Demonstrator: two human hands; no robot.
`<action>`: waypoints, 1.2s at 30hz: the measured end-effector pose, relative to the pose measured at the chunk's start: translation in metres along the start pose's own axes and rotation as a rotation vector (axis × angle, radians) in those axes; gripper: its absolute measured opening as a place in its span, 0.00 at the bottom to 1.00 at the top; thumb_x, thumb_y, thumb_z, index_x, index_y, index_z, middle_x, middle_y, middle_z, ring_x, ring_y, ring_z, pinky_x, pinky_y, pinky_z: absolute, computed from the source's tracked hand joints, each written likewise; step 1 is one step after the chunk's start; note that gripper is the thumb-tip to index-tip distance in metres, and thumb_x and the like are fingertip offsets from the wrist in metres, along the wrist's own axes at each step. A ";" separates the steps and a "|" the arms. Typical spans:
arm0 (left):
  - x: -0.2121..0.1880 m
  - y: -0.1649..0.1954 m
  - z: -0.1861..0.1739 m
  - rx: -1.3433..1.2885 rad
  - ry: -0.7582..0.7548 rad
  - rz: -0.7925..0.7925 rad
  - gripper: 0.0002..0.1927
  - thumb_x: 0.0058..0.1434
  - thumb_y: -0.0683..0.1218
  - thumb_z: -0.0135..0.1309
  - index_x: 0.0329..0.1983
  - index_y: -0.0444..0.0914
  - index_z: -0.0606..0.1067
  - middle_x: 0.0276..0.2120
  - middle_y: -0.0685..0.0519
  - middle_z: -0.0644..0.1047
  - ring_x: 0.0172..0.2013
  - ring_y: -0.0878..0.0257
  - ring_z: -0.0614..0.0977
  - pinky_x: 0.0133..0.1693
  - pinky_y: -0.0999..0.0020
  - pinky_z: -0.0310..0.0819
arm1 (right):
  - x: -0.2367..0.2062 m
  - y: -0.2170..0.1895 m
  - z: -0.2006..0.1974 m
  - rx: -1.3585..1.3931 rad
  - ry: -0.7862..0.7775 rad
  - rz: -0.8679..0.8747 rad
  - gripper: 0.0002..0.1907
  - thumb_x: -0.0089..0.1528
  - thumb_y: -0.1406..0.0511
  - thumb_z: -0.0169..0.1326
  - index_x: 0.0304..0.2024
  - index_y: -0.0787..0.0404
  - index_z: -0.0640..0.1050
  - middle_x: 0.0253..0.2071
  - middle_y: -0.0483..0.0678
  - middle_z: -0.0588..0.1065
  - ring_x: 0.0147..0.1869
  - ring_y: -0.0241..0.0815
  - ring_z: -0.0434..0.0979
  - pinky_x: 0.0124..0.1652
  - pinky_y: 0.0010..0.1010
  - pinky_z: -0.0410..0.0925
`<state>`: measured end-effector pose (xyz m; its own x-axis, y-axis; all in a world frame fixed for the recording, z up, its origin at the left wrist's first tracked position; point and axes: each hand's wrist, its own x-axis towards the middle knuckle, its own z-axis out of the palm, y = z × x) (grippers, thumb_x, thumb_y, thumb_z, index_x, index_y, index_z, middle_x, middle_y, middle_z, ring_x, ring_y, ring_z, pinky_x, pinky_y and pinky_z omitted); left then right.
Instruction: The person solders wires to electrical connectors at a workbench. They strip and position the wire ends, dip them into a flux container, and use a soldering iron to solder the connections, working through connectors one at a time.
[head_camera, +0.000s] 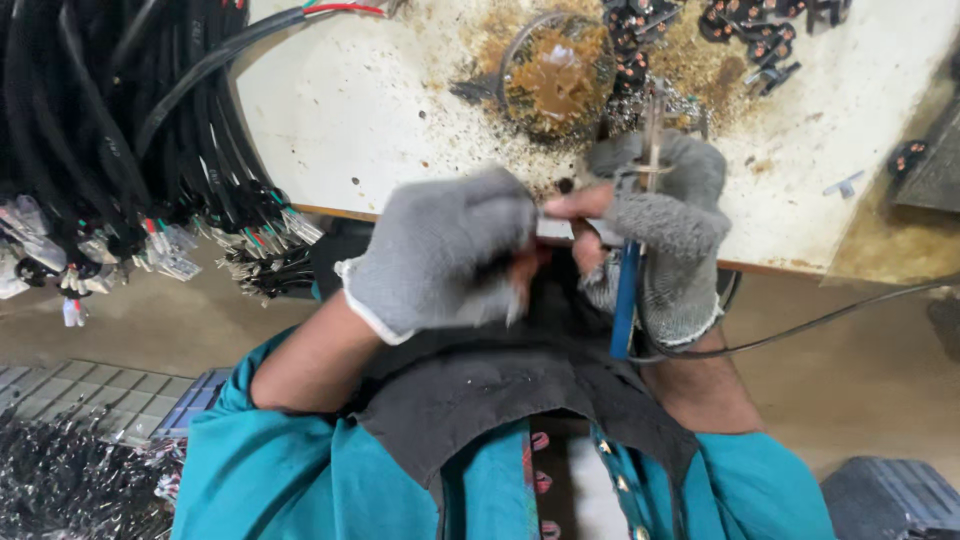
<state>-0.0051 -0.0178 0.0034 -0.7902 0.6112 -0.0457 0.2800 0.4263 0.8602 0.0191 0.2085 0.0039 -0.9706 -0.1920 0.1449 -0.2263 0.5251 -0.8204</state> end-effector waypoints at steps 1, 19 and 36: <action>0.001 -0.003 0.004 0.003 0.083 0.006 0.12 0.55 0.46 0.66 0.40 0.41 0.76 0.39 0.50 0.77 0.37 0.49 0.81 0.37 0.58 0.76 | 0.002 -0.001 0.000 -0.125 0.023 -0.070 0.09 0.56 0.73 0.59 0.38 0.60 0.84 0.34 0.53 0.78 0.44 0.59 0.75 0.52 0.43 0.66; 0.007 -0.012 0.017 0.065 0.290 -0.074 0.18 0.53 0.46 0.68 0.44 0.40 0.75 0.46 0.49 0.77 0.43 0.48 0.82 0.42 0.57 0.77 | 0.006 0.002 0.002 -0.373 -0.093 -0.002 0.15 0.56 0.65 0.71 0.45 0.55 0.86 0.44 0.48 0.82 0.52 0.53 0.77 0.55 0.43 0.68; 0.011 -0.005 0.024 0.162 0.343 -0.030 0.15 0.53 0.44 0.68 0.37 0.42 0.71 0.42 0.52 0.75 0.43 0.52 0.80 0.41 0.58 0.75 | -0.005 -0.003 0.000 -0.281 0.001 -0.055 0.14 0.56 0.60 0.72 0.42 0.57 0.84 0.44 0.54 0.79 0.48 0.57 0.74 0.46 0.44 0.67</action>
<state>-0.0020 0.0025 -0.0140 -0.9283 0.3498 0.1261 0.3144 0.5574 0.7684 0.0246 0.2083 0.0055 -0.9563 -0.2260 0.1855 -0.2922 0.7230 -0.6260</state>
